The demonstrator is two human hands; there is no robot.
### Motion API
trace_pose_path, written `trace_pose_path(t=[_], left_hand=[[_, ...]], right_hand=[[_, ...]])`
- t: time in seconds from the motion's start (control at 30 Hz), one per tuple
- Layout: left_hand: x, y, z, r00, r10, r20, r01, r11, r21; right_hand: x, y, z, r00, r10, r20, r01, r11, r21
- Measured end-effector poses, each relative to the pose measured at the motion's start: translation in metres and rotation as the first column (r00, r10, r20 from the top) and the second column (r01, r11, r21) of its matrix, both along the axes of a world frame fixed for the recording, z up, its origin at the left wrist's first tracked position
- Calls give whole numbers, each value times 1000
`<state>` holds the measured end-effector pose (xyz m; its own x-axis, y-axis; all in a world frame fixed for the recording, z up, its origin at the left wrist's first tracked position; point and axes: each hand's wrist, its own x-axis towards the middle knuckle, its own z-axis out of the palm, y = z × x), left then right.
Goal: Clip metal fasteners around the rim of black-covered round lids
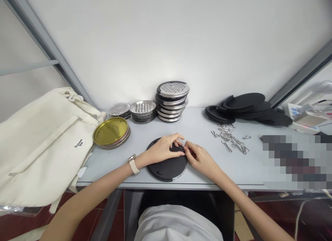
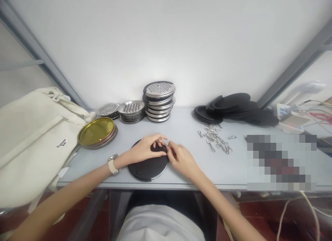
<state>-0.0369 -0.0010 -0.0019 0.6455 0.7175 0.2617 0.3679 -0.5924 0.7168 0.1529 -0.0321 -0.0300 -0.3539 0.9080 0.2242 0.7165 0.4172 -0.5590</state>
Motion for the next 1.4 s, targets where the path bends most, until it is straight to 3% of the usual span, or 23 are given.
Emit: trace_pose_path(t=[0.5,1.4], left_hand=[[3,3,-4,995,74,67,-57,972,-229],[7,4,-6,989,-1,151,40,967,-253]], right_hand=[[2,-3,1,1000,-10,5,10,1000,-28],[12,-4,13,998,16,-66,-33,963,-268]])
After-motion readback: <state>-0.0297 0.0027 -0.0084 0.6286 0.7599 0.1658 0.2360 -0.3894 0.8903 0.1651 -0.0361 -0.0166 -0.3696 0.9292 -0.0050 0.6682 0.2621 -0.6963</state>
